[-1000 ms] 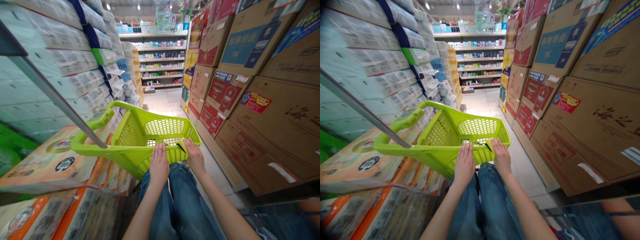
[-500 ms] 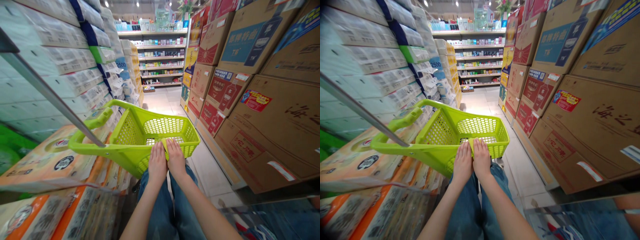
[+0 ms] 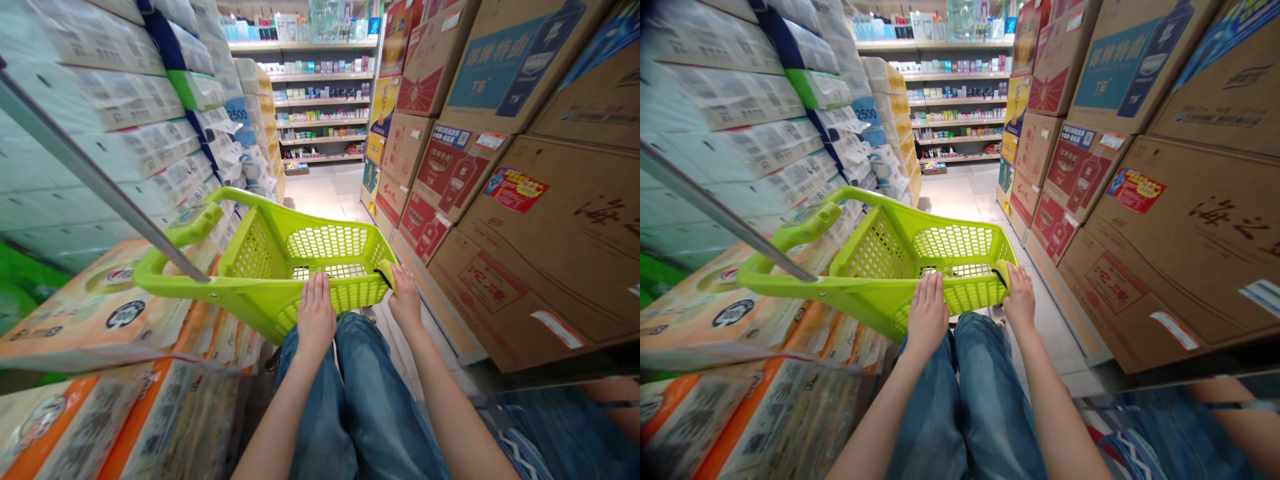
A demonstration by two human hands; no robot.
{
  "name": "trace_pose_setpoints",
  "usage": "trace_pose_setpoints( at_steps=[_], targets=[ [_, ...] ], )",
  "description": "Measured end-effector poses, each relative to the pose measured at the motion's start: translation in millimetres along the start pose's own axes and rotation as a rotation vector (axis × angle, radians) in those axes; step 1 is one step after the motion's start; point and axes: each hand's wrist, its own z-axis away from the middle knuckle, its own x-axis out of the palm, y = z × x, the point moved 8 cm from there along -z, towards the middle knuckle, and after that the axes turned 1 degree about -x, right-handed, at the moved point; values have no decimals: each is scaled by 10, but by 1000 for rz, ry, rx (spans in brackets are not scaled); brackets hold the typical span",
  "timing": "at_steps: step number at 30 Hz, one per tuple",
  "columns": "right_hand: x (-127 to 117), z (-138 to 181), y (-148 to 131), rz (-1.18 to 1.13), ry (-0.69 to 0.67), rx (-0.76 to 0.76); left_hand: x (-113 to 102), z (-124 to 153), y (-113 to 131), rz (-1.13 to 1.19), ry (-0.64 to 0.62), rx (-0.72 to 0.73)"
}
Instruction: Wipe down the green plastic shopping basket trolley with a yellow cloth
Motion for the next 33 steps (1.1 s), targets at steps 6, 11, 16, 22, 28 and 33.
trace_pose_setpoints(
  at_steps=[6,11,16,22,28,33],
  targets=[
    [322,118,-1098,12,-133,-154,3,-13,-18,-8,2,-8],
    [395,143,-1367,-55,-185,-281,-5,-13,-19,-5,-5,-4],
    [196,92,-757,6,-158,-264,-8,-11,8,8,-29,-9],
    [-42,8,15,64,-59,-24,14,-6,-6,20,-21,-4],
    [100,79,-495,139,-59,1,3,-8,-10,20,7,-1],
    [373,189,-1276,62,-133,-183,4,-9,-24,8,15,-13]
  ],
)
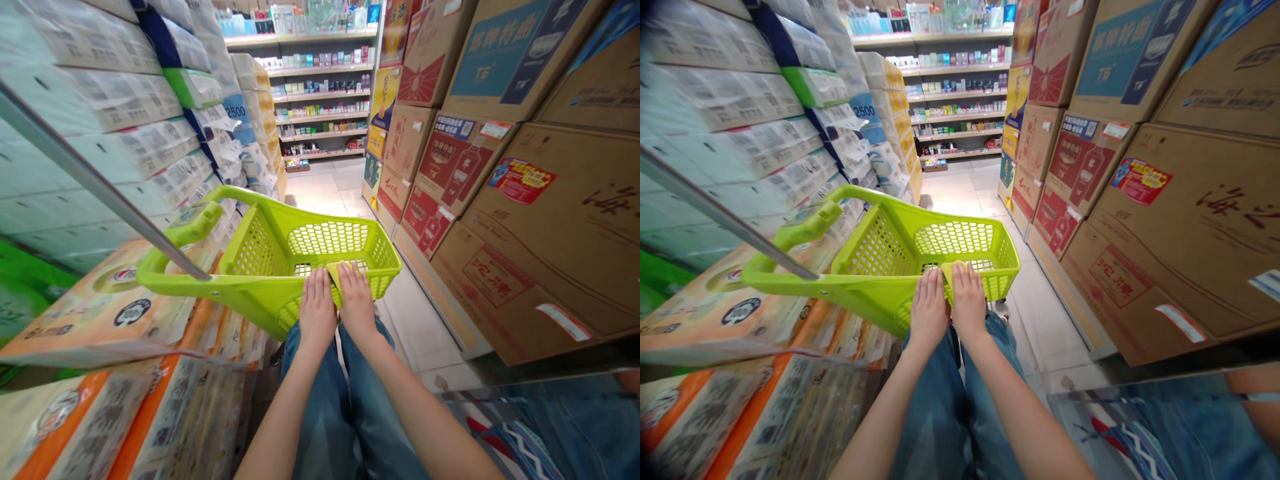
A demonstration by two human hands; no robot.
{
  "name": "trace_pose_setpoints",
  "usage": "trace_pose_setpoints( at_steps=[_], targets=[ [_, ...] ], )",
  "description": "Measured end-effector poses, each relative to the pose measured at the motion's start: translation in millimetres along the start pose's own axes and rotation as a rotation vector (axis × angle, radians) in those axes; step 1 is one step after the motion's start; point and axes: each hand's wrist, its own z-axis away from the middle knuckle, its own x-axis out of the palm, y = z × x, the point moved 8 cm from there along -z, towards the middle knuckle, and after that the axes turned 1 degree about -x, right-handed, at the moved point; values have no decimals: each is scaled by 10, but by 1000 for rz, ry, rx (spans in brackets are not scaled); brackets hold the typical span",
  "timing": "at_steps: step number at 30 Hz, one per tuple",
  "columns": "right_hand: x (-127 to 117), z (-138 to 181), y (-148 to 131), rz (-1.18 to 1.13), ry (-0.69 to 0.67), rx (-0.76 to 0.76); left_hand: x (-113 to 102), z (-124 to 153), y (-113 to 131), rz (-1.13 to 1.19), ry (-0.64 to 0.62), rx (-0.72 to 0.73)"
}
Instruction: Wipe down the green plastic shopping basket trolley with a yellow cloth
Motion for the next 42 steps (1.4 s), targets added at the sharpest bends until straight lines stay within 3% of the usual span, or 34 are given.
trace_pose_setpoints(
  at_steps=[2,5,12,15,18,24,26,28,32,38,40,42],
  targets=[
    [8,-9,-57,-19,-13,-29,0,2,3,-7,-7,6],
    [-60,8,124,-4,-33,-58,-11,6,12,-1,-13,8],
    [-323,118,1170,-8,65,98,-4,12,18,15,-9,16],
    [-355,124,1391,-56,107,180,-3,9,14,21,-2,15],
    [-312,95,1206,-34,124,251,-13,3,12,16,1,12],
    [-3,-23,30,-62,11,25,-8,-2,1,-41,7,5],
    [23,-28,-135,-82,3,-7,-6,2,3,-63,9,7],
    [6,-14,-124,-87,-9,-32,-9,7,11,-67,4,11],
    [-121,51,285,-50,-14,-62,-15,12,25,-47,-24,14],
    [-338,108,1236,-29,68,138,-8,14,14,-9,-9,25],
    [-362,105,1349,-37,94,189,-9,14,12,3,3,28],
    [-352,91,1281,-17,116,217,-15,13,9,4,10,22]
  ],
)
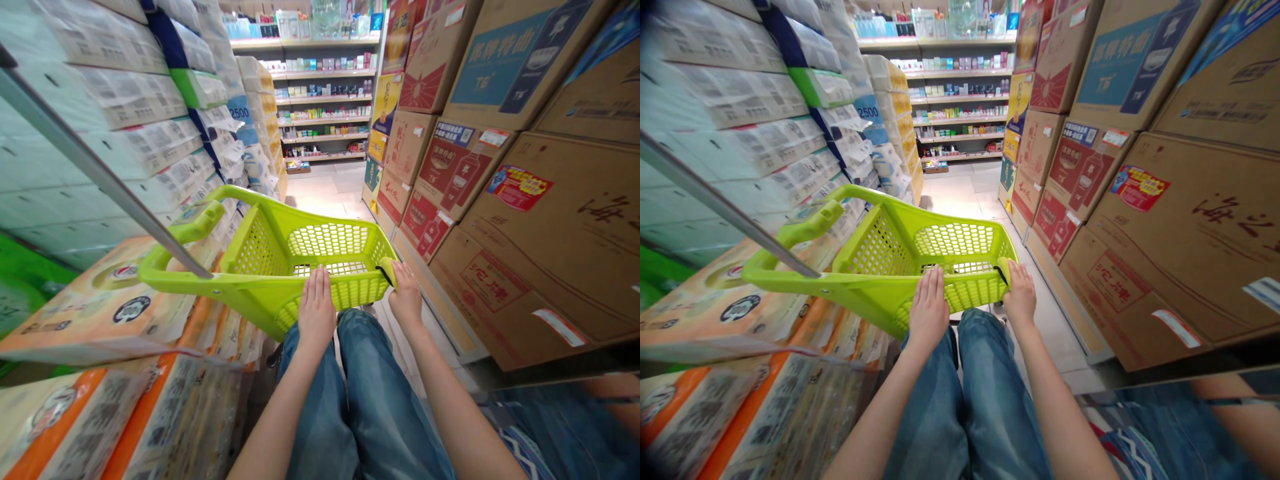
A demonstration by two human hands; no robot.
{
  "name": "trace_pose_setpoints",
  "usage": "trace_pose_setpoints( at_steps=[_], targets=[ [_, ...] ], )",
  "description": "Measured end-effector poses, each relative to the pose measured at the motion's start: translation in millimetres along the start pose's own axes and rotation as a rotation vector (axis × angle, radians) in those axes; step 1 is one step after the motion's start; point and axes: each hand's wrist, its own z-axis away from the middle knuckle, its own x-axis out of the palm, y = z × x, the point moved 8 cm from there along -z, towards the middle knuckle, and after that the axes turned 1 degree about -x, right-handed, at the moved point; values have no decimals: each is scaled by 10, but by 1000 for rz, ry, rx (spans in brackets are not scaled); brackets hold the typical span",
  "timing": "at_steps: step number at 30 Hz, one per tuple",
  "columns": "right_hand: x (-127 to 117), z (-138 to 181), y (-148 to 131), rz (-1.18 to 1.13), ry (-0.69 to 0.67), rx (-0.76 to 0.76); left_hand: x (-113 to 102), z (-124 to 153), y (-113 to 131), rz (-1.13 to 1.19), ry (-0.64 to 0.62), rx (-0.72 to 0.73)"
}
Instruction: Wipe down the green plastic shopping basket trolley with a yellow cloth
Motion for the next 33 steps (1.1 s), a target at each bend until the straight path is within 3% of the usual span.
trace_pose_setpoints(
  at_steps=[3,7,10,13,16,21,24,26,28,31,33],
  targets=[
    [113,62,-411,30,-15,-32,-2,-2,-3,-14,-3,-8],
    [306,178,-1124,-26,-86,-182,6,1,-8,-27,2,-11],
    [353,207,-1343,-56,-117,-243,7,5,-13,-22,8,-18],
    [327,188,-1221,-34,-147,-282,3,7,-4,-6,-1,-16],
    [215,140,-845,3,-107,-272,-1,10,2,1,-6,-10],
    [31,23,-84,4,-24,-121,13,15,-2,-1,-3,4],
    [-11,-16,56,2,-1,-24,20,9,-5,-9,-8,-3],
    [12,2,-93,34,4,14,15,5,-2,-13,-8,-7],
    [99,56,-423,71,-21,-6,6,3,0,-13,0,-9],
    [309,172,-1039,48,-123,-152,-1,2,-6,-23,9,-14],
    [378,228,-1292,9,-148,-205,6,4,-13,-41,6,-18]
  ],
)
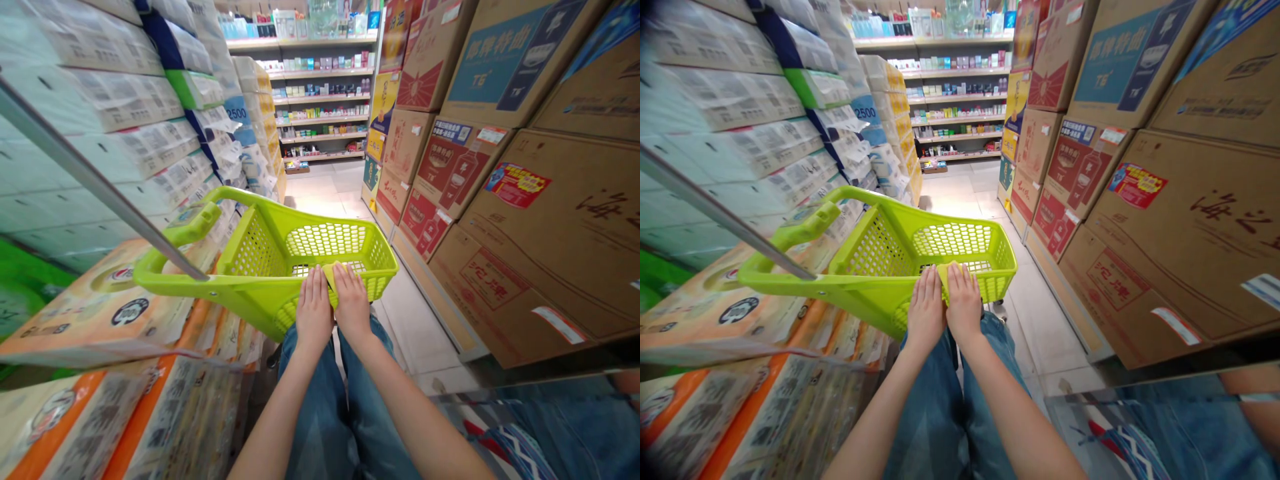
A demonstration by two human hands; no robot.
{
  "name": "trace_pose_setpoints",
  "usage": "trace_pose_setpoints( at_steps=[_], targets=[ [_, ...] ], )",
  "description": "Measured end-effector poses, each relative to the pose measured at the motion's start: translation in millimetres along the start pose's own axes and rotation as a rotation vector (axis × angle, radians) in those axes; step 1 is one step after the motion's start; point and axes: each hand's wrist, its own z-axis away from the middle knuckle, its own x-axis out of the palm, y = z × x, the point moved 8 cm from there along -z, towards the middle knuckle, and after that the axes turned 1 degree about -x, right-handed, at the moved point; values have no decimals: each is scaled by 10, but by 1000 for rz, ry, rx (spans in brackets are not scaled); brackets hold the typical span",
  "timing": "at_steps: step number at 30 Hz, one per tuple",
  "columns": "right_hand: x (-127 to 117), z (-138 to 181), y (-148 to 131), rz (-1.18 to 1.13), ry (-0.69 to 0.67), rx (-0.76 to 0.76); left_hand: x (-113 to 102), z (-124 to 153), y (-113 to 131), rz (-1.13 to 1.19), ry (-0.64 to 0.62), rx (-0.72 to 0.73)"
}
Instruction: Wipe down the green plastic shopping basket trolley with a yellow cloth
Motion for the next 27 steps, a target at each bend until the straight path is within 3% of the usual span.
trace_pose_setpoints(
  at_steps=[2,5,7,12,16,19,25,27],
  targets=[
    [4,4,-79,-22,-3,-34,13,4,1,-13,-11,1],
    [-65,28,68,3,-11,-94,33,11,7,-6,-32,1],
    [-144,50,317,40,-1,-90,41,14,12,4,-42,0],
    [-368,128,1147,109,84,86,32,12,16,25,-27,4],
    [-402,166,1403,111,106,156,17,9,16,45,-9,13],
    [-343,149,1199,101,137,189,17,4,7,43,-9,5],
    [-9,40,154,3,94,-14,42,-4,-5,8,-19,-16],
    [46,26,-45,-36,95,-50,45,-2,-7,-1,-12,-20]
  ],
)
